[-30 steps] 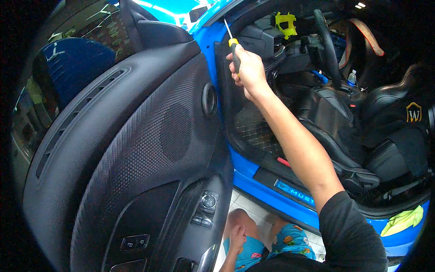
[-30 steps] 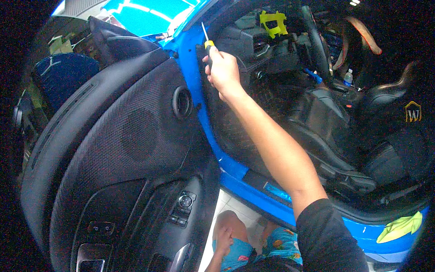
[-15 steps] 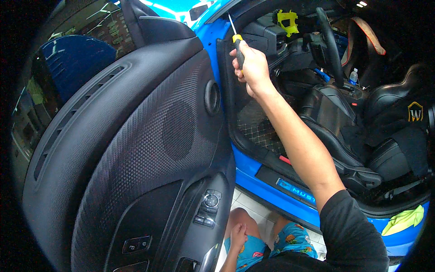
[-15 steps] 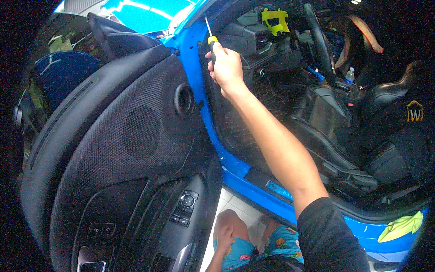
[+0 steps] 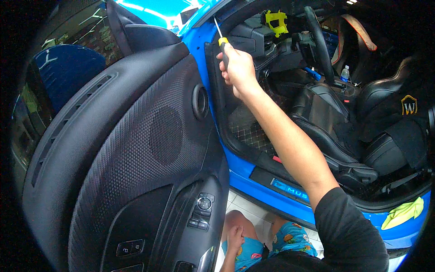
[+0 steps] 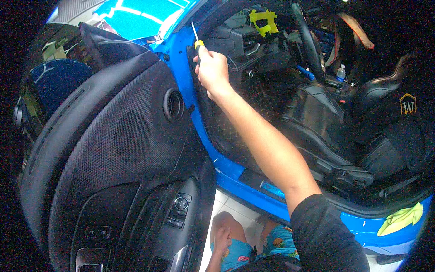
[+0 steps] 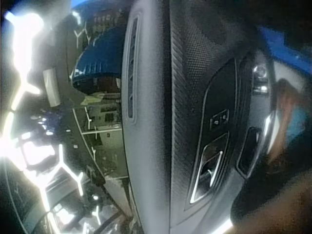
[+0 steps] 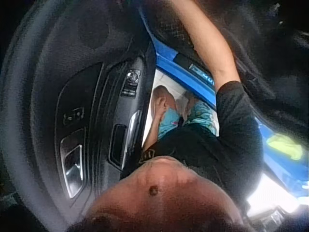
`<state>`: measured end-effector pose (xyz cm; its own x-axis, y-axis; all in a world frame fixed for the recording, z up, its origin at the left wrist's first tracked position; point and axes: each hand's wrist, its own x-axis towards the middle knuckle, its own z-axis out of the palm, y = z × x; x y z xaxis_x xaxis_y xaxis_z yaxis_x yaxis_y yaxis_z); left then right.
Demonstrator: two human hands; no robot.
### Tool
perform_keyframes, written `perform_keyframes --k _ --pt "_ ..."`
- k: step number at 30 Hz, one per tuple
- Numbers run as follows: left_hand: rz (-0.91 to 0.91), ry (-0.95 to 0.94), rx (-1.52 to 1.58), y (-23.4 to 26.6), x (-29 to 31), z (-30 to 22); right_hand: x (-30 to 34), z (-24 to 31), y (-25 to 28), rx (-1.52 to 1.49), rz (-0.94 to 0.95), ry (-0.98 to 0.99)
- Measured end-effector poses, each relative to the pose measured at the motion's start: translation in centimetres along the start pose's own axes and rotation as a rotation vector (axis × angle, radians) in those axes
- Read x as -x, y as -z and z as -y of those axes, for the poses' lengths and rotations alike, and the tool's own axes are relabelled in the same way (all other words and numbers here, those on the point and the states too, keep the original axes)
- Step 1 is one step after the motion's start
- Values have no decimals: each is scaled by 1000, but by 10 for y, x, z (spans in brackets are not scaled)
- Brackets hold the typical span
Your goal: The person uses a screwdriver to pry and fit a black rubber weatherstrip along the upper edge of a blue car's open door frame. They work their way along the perimeter, pressing the strip into place and adjusting it with the tool.
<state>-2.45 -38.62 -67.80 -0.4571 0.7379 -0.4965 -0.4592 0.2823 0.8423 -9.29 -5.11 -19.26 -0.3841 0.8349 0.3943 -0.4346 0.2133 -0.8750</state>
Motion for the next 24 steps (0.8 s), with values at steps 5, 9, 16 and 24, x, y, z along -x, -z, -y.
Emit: perform_keyframes --k 5,9,16,24 --pt "-1 -21 -22 7 -7 16 -7 17 -5 -747 317 -298" --pt "-36 -98 -181 -2 1 -2 -11 3 -11 -1280 673 -470" --pt "-62 25 -97 0 4 -4 1 9 -25 744 -296 242" --pt "-119 -337 -379 5 -17 32 -6 -4 -31 -1119 464 -313"
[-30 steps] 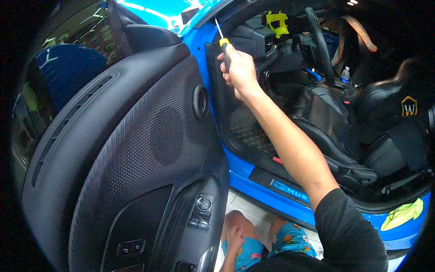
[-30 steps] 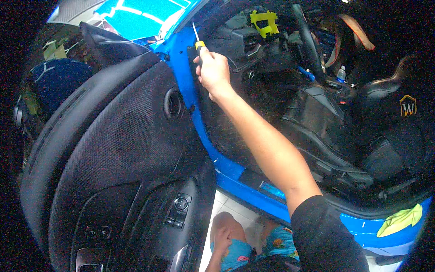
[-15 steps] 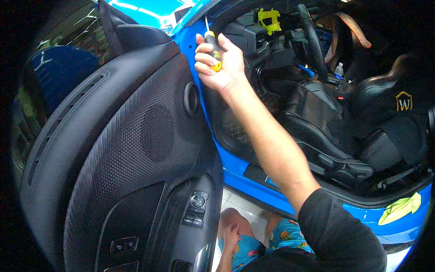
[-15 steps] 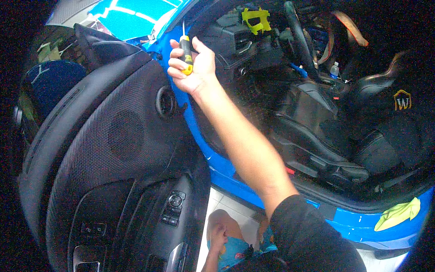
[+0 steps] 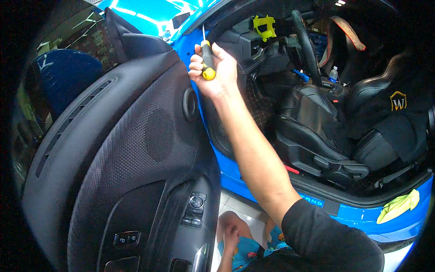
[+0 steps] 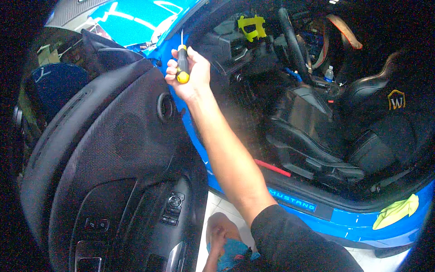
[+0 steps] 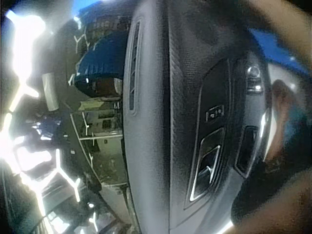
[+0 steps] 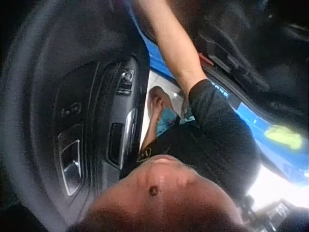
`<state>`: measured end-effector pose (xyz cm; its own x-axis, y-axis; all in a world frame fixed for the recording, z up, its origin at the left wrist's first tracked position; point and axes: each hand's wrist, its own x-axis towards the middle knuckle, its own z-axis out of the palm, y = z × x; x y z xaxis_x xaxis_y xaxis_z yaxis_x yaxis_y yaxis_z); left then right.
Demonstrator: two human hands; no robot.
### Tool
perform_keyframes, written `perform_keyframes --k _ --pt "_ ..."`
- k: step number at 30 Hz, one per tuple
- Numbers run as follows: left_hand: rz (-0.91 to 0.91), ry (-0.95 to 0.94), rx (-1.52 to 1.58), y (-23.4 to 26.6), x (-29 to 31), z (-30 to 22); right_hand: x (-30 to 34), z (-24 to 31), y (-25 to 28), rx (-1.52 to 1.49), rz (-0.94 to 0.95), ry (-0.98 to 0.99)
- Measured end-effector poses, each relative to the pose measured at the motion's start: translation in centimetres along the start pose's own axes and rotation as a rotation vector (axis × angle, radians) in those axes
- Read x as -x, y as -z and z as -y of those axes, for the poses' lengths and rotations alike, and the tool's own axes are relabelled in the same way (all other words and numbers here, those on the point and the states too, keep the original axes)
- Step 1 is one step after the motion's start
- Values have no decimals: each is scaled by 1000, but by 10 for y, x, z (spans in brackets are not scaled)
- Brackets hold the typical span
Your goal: The person uses a screwdriver to pry and fit a black rubber weatherstrip along the upper edge of a blue car's open door frame. They work their way along the perimeter, pressing the strip into place and adjusting it with the tool.
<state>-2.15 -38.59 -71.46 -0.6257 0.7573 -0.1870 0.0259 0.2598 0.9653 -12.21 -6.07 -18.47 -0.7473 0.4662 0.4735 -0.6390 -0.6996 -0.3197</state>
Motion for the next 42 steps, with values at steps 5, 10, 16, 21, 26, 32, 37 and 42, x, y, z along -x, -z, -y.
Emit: perform_keyframes --k 5,10,16,21,26,32,37,42 --pt "47 -50 69 0 10 -31 -7 26 13 339 -46 19" --pt "-50 -117 22 0 17 -54 -5 24 5 677 -107 -20" --pt "-30 -412 -238 -4 -3 -6 -14 39 21 -233 468 -226" --pt "-22 -189 -190 1 11 -43 -8 50 11 340 168 -169" --pt "-67 -233 -220 -4 13 -35 2 19 -13 2108 -605 472" --pt "2 -136 -151 -4 9 -42 -15 37 -7 -99 165 -138" --pt "-154 -303 -249 -9 5 -12 -16 33 -3 324 68 -33" --pt "-108 -274 -191 -9 10 -4 -13 10 -15 2079 -611 461"
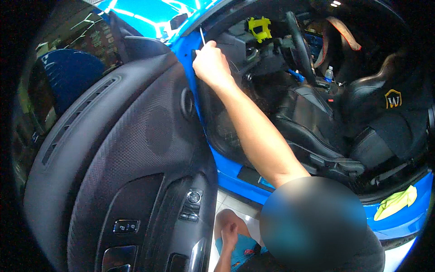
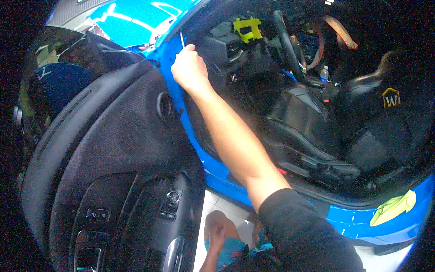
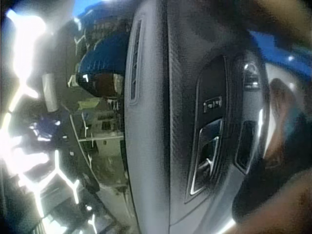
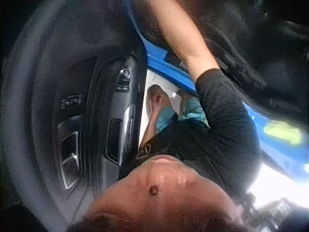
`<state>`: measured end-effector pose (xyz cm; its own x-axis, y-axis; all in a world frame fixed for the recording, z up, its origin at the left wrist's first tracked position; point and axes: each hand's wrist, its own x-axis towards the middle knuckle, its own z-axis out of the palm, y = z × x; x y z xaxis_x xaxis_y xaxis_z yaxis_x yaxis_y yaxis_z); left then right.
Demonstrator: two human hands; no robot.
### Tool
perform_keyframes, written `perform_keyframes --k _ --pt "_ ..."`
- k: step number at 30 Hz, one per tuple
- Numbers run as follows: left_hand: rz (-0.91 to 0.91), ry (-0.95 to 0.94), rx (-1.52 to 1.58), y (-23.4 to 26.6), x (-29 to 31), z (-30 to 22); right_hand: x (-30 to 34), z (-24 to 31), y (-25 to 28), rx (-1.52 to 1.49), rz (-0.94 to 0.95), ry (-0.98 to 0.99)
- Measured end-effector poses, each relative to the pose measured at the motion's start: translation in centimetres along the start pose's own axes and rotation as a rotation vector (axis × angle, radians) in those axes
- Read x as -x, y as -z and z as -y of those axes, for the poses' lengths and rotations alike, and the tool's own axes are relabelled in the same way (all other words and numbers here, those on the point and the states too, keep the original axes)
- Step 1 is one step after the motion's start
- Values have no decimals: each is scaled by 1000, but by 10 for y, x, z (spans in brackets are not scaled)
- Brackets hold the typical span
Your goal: The person uses a screwdriver to pry and fit a black rubber weatherstrip along the upper edge of a blue car's open door frame. They work their way along the perimeter, pressing the strip into place and adjusting it with the tool.
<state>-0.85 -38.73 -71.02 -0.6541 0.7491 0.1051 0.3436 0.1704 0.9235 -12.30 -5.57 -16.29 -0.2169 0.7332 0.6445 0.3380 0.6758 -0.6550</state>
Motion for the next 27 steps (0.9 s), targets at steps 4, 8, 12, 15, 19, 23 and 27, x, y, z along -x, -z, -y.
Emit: perform_keyframes --k 4,8,12,15,19,23,27 --pt "11 26 17 -7 -15 -30 -18 -3 -6 -300 145 -102" --pt "-13 45 344 4 -65 -152 -27 4 2 -1600 574 -615" --pt "-175 -332 667 33 -146 -288 -26 18 -5 -1056 176 -513" --pt "-485 -491 512 66 -211 -374 -8 27 -13 -298 -115 -327" --pt "-535 -360 274 81 -248 -445 -15 40 -8 -485 2 -427" --pt "-603 -388 198 66 -268 -456 -38 43 -2 -609 135 -469" --pt "-673 -545 244 52 -283 -461 -44 37 -2 -405 217 -413"
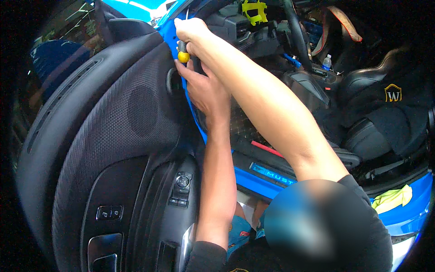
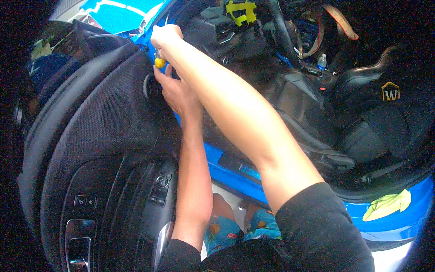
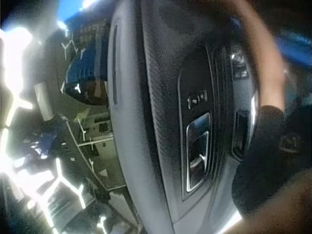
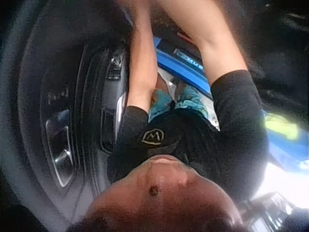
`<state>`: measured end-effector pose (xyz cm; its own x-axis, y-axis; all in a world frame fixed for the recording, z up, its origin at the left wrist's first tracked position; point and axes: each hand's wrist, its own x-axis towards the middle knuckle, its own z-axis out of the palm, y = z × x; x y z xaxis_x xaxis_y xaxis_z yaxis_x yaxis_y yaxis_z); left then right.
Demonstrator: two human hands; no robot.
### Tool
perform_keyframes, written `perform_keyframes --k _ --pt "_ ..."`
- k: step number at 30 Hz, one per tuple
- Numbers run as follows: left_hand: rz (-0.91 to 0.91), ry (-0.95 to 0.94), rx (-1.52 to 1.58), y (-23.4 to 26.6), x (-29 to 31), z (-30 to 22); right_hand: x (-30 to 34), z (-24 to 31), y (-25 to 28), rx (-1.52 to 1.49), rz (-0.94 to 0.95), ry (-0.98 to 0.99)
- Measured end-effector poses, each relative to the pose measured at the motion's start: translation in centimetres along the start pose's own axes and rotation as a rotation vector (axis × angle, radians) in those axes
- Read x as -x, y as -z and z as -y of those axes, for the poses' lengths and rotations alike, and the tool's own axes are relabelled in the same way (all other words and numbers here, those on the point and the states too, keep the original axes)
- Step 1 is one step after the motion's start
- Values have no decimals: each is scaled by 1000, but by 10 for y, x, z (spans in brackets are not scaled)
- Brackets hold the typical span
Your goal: The person uses a screwdriver to pry and fit a black rubber weatherstrip along the upper edge of a blue car's open door frame. They work their way along the perimeter, pressing the strip into place and adjusting it with the tool.
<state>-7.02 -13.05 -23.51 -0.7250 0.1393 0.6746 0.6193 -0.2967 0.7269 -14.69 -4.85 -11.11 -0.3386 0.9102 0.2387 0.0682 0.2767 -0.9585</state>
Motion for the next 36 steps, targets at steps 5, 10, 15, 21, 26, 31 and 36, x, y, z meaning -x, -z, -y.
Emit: perform_keyframes --k 5,10,15,21,26,31,36 --pt "-56 23 132 -12 -12 -14 -2 8 9 -192 241 -13" --pt "-201 -231 54 -12 -20 8 18 18 29 -190 351 -46" --pt "-157 -112 30 -15 -23 -6 18 9 34 -150 321 -28" --pt "-156 -37 25 -20 -24 -1 5 -9 50 -199 459 31" --pt "-66 255 323 -33 -42 44 16 -4 60 -145 556 -14" --pt "285 822 1265 -25 -39 28 5 -25 77 -128 631 6" --pt "541 1060 2065 -13 -53 41 6 -29 79 -246 748 15"
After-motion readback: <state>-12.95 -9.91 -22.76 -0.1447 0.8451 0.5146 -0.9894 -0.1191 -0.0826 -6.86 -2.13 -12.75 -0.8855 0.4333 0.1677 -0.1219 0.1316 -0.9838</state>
